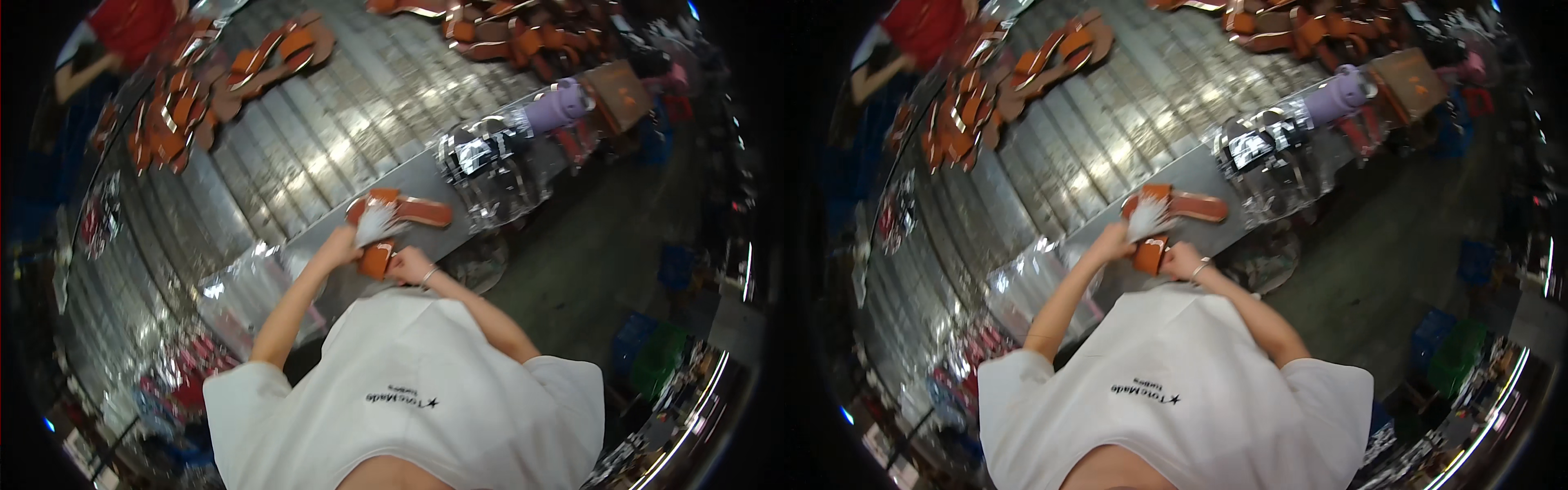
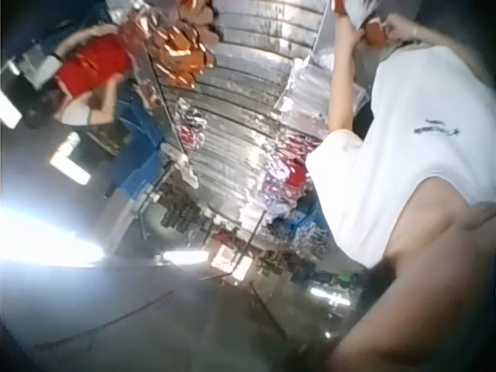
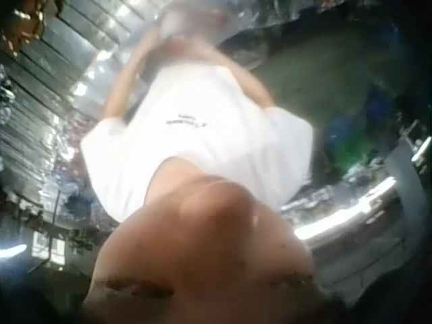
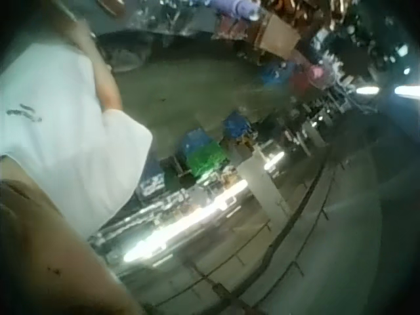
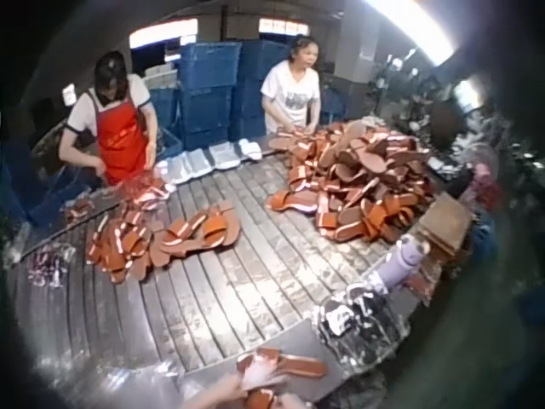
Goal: The person cleans brown leather slippers on a metal slatted table using a white brush. They pick up each slipper, brush the upper and sole surfaces, and place them back on the table. The person also handles white and black slippers, placing them into clear plastic bags.
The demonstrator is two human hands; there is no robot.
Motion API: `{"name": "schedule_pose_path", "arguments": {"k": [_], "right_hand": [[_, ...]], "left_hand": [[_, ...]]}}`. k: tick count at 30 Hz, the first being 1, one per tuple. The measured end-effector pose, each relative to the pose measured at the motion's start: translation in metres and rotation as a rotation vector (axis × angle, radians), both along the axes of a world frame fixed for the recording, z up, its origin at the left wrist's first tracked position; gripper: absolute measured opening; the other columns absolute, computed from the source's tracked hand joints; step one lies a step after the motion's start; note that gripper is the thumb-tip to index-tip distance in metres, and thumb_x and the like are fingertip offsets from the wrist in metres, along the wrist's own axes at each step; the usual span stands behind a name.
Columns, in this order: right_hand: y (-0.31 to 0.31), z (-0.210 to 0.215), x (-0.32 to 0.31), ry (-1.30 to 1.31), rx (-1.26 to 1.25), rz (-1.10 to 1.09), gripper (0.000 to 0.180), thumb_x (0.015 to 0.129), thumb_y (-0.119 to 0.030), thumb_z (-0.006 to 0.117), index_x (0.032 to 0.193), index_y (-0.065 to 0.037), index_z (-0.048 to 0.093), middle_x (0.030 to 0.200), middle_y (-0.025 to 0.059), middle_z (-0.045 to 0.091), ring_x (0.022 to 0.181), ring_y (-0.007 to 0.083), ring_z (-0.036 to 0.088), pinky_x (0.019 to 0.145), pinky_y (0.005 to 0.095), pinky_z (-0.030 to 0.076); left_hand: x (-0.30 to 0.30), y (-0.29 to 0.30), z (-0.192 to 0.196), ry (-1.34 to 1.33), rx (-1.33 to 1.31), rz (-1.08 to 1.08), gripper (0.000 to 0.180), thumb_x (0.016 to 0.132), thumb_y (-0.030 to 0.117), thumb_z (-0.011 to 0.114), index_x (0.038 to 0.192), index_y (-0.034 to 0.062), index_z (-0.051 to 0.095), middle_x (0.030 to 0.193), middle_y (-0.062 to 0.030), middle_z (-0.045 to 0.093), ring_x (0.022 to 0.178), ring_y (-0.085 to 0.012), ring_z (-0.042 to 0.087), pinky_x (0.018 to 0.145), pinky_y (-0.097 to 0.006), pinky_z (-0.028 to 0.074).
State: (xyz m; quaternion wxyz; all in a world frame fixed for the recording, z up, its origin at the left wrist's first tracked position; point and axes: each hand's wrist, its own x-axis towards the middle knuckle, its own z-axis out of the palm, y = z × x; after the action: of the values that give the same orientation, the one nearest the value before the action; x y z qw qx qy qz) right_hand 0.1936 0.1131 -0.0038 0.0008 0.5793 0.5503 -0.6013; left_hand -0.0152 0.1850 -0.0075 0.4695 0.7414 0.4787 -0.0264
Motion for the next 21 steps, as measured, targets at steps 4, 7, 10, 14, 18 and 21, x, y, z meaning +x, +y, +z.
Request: {"name": "schedule_pose_path", "arguments": {"k": [4, 7, 10, 14, 18, 21], "right_hand": [[-0.012, -0.039, -0.026, 0.296, -0.03, -0.571, 0.014, 0.073, 0.002, 0.054, 0.083, 0.002, 0.063, 0.058, 0.0076, 0.06, 0.047, 0.0126, 0.058, 0.041, 0.0301, 0.044], [-0.014, -0.07, -0.044, 0.349, -0.111, -0.804, 0.014, 0.071, 0.007, 0.048, 0.075, 0.003, 0.061, 0.054, 0.0045, 0.053, 0.042, 0.0113, 0.049, 0.035, 0.0295, 0.034], [-0.008, -0.064, -0.04, 0.249, -0.207, -0.82, 0.015, 0.07, 0.008, 0.045, 0.073, 0.004, 0.06, 0.054, 0.005, 0.053, 0.042, 0.0123, 0.049, 0.035, 0.0297, 0.034], [-0.005, -0.056, -0.038, 0.296, -0.215, -0.748, 0.013, 0.069, 0.006, 0.048, 0.069, 0.004, 0.06, 0.052, 0.0064, 0.054, 0.039, 0.0137, 0.051, 0.034, 0.0296, 0.036], [-0.005, -0.049, -0.041, 0.193, -0.14, -0.73, 0.012, 0.07, 0.005, 0.048, 0.068, 0.006, 0.06, 0.051, 0.0079, 0.054, 0.038, 0.0155, 0.051, 0.035, 0.0311, 0.039], [-0.001, -0.046, -0.039, 0.183, -0.179, -0.723, 0.012, 0.07, 0.004, 0.048, 0.068, 0.007, 0.06, 0.052, 0.0081, 0.055, 0.04, 0.0163, 0.052, 0.037, 0.0327, 0.04]], "left_hand": [[-0.009, -0.007, -0.011, -0.394, -0.466, 0.367, 0.008, 0.069, 0.001, 0.063, 0.074, -0.0029, 0.06, 0.064, -0.009, 0.06, 0.055, -0.016, 0.061, 0.046, -0.029, 0.049], [-0.009, -0.009, -0.014, -0.422, -0.482, 0.43, 0.005, 0.07, -0.001, 0.062, 0.074, -0.0021, 0.06, 0.063, -0.0057, 0.059, 0.053, -0.0125, 0.059, 0.041, -0.024, 0.046], [-0.007, -0.011, -0.017, -0.438, -0.48, 0.453, 0.006, 0.07, 0.0, 0.064, 0.074, -0.0004, 0.06, 0.063, -0.0051, 0.06, 0.052, -0.0111, 0.058, 0.04, -0.022, 0.044], [-0.005, -0.013, -0.018, -0.412, -0.508, 0.504, 0.008, 0.071, 0.001, 0.065, 0.077, 0.0001, 0.061, 0.065, -0.004, 0.06, 0.052, -0.0111, 0.058, 0.04, -0.022, 0.043], [-0.006, -0.016, -0.02, -0.396, -0.532, 0.548, 0.01, 0.071, 0.002, 0.064, 0.081, -0.0009, 0.062, 0.065, -0.0041, 0.06, 0.052, -0.0112, 0.058, 0.041, -0.021, 0.043], [-0.003, -0.016, -0.017, -0.393, -0.523, 0.576, 0.007, 0.073, 0.005, 0.065, 0.076, -0.0005, 0.062, 0.062, -0.0044, 0.06, 0.051, -0.0116, 0.059, 0.041, -0.021, 0.043]]}}
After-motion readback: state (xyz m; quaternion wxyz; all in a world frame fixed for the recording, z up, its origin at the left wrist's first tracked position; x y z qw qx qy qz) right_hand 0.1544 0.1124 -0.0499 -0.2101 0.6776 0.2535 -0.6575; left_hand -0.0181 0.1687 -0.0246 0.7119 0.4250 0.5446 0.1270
